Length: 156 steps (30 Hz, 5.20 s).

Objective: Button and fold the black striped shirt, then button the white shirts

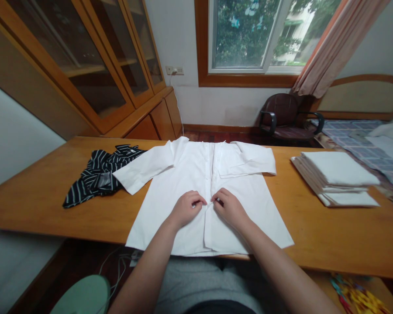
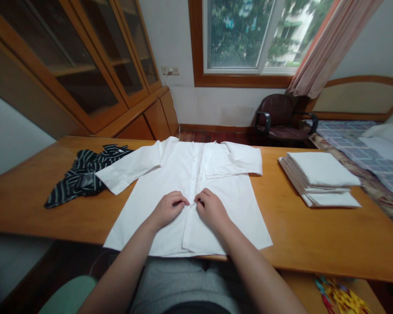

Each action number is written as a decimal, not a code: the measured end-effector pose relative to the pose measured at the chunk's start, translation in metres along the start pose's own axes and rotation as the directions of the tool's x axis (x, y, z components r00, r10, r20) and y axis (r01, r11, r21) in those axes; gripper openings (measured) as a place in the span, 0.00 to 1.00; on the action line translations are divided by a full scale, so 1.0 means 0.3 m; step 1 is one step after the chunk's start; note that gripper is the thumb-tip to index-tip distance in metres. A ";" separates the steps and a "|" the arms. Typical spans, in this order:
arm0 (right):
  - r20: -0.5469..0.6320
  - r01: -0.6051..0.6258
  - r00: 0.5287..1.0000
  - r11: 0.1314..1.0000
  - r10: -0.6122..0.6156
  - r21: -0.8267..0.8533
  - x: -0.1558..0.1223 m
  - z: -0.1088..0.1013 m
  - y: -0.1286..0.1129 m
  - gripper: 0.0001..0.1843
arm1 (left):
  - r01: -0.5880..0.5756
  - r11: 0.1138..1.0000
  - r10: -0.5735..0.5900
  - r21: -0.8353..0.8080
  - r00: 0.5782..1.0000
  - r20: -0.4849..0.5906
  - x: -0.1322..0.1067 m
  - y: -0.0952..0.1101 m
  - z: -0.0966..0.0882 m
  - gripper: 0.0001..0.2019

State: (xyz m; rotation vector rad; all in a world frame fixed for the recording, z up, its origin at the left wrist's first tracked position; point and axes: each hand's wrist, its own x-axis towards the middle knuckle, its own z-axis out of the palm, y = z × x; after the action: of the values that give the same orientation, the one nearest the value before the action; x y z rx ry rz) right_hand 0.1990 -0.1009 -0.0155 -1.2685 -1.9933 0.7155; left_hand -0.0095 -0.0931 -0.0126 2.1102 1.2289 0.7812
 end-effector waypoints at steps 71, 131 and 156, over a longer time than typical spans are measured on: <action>-0.055 0.023 0.998 0.998 -0.020 0.054 -0.004 -0.037 0.030 0.15 | -0.187 0.932 0.158 0.311 0.981 0.115 -0.009 0.055 0.008 0.02; -0.029 0.133 0.990 0.986 -0.137 -0.099 0.010 -0.015 0.070 0.19 | -0.100 0.992 0.095 0.081 0.994 0.062 -0.004 0.029 0.010 0.07; -0.016 0.129 0.990 0.932 -0.143 -0.338 0.138 -0.160 0.149 0.20 | -0.016 0.996 0.007 0.088 0.994 0.110 -0.130 0.076 -0.006 0.11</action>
State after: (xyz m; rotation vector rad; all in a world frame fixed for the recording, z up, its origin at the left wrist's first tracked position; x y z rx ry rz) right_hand 0.2481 -0.0412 -0.0082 -1.3048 -2.2101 0.2851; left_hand -0.0138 -0.1370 -0.0027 2.2021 1.2137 0.6169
